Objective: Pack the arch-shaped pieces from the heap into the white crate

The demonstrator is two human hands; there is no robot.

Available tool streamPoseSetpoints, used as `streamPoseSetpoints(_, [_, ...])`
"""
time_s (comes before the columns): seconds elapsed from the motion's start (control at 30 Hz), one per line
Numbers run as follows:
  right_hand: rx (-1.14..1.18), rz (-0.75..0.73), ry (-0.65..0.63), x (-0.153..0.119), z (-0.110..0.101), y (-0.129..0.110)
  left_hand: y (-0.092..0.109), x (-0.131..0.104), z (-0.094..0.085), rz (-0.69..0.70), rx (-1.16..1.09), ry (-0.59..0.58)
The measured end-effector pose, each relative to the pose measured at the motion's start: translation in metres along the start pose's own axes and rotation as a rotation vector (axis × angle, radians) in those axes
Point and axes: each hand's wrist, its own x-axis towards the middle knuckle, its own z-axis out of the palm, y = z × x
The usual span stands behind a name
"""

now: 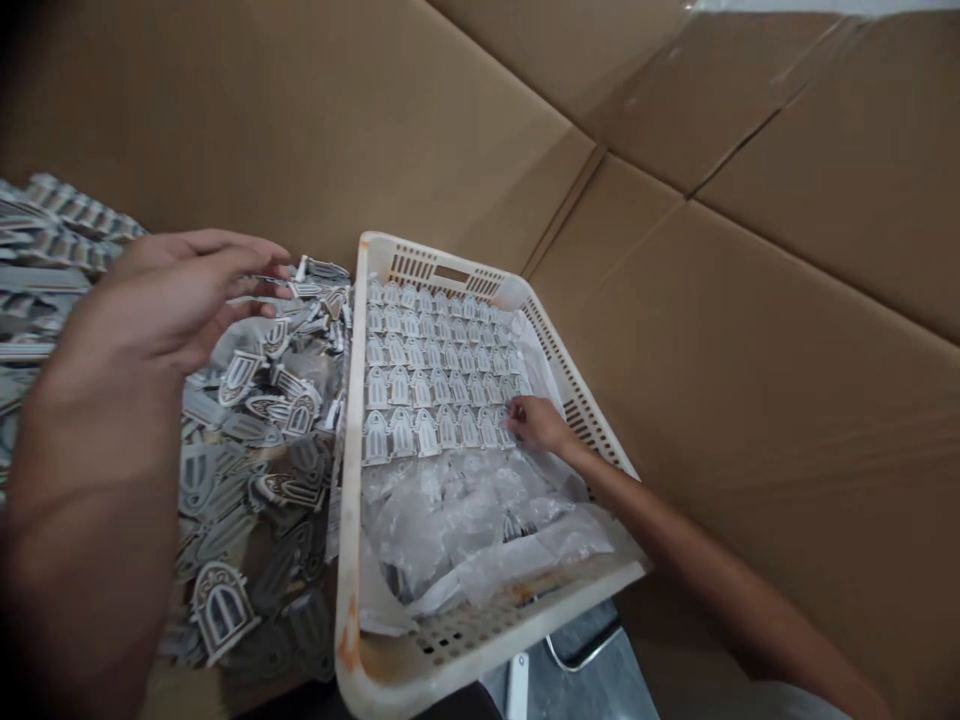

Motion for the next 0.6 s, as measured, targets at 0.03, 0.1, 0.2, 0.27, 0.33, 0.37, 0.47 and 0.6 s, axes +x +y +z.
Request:
streamPoseSetpoints(0.03, [-0.092,-0.015,0.025,-0.001,-0.008,-0.010,0.001,0.001,-0.004,0.006,-0.011,0.024])
streamPoseSetpoints(0.1, [-0.223,-0.062,0.130,-0.007,-0.028,-0.042,0.004,0.003,-0.011,0.003,-0.033,0.061])
streamPoseSetpoints(0.2, [-0.074,-0.377,0.301,-0.020,-0.062,-0.120,0.007,0.003,-0.018,0.010,-0.075,0.092])
streamPoseSetpoints(0.27, [0.082,-0.684,0.267,-0.022,-0.075,-0.180,0.009,0.002,-0.022,0.035,-0.103,0.135])
streamPoseSetpoints(0.33, [0.057,-0.959,0.190,-0.014,-0.077,-0.234,0.011,0.001,-0.025,0.063,-0.119,0.200])
streamPoseSetpoints(0.37, [-0.004,-1.040,0.124,-0.006,-0.072,-0.257,0.012,0.001,-0.026,0.068,-0.125,0.237])
streamPoseSetpoints(0.47, [-0.299,-1.126,-0.111,0.025,-0.043,-0.309,0.013,0.002,-0.029,0.071,-0.155,0.275])
streamPoseSetpoints(0.6, [-0.567,-1.047,-0.155,0.057,0.014,-0.344,0.013,0.004,-0.034,0.052,-0.187,0.260])
